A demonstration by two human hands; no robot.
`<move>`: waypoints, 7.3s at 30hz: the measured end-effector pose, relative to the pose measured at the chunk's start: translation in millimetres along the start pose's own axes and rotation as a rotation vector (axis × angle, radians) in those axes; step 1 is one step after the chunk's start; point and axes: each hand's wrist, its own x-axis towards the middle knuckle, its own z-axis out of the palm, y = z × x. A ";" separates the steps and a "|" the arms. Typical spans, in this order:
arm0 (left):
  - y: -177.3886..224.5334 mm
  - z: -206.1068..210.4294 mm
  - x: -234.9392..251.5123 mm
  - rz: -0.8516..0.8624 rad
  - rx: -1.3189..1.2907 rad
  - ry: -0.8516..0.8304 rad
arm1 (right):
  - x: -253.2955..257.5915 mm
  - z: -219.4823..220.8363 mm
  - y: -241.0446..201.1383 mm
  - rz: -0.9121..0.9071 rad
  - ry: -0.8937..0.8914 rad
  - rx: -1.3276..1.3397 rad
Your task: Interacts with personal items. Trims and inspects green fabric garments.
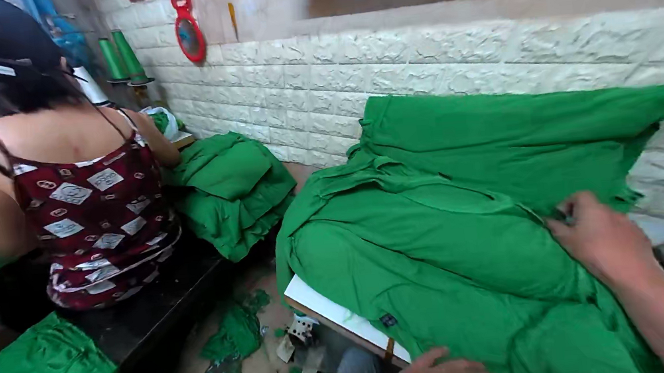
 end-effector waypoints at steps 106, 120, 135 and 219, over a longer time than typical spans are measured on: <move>-44.6 -14.2 -91.6 -0.415 0.277 0.768 | -228.3 130.7 -121.7 -0.749 0.313 0.318; -48.0 -17.2 -92.3 -0.252 0.250 0.856 | -223.8 122.5 -132.7 -0.582 0.173 0.629; -47.4 -40.7 -114.9 -0.570 0.202 0.814 | -200.1 136.8 -148.4 -0.713 0.077 0.579; -64.9 -27.4 -111.2 -0.752 -0.173 1.063 | -185.0 148.3 -180.6 -0.624 -0.224 0.779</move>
